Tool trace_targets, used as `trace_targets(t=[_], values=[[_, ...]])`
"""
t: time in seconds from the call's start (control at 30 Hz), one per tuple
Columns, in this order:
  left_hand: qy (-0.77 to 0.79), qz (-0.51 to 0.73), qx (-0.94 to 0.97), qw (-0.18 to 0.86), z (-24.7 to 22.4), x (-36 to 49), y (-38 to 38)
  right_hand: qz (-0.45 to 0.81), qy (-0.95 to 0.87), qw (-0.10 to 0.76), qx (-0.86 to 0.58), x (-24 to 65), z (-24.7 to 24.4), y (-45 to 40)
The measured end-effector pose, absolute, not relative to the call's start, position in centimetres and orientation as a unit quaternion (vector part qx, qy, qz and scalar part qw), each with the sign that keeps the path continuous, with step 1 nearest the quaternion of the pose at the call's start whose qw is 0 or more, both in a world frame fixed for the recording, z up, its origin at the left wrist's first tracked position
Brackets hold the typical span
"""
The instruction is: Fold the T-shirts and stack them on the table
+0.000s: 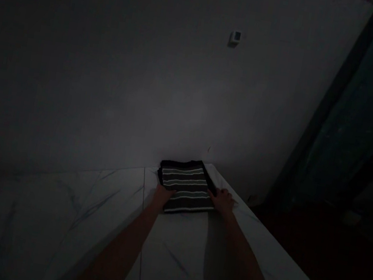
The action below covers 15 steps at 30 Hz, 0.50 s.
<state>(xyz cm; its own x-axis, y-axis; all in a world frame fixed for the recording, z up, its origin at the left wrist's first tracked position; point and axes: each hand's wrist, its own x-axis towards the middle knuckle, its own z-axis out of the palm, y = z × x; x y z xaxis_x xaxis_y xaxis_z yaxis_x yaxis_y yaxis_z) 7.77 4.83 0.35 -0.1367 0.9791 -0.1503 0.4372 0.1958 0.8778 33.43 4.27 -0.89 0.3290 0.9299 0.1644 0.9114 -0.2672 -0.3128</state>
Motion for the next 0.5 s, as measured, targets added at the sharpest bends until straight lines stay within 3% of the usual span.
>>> trace_targets(t=[0.2,0.5], values=[[0.675,0.321,0.547,0.377,1.4,6.5,2.8,0.000,-0.605,0.082,-0.792,32.7,-1.2,2.3],[0.673,0.305,0.567,0.365,0.8,-8.9,-8.4,0.006,-0.734,0.103,-0.672,20.6,-1.1,-8.7]])
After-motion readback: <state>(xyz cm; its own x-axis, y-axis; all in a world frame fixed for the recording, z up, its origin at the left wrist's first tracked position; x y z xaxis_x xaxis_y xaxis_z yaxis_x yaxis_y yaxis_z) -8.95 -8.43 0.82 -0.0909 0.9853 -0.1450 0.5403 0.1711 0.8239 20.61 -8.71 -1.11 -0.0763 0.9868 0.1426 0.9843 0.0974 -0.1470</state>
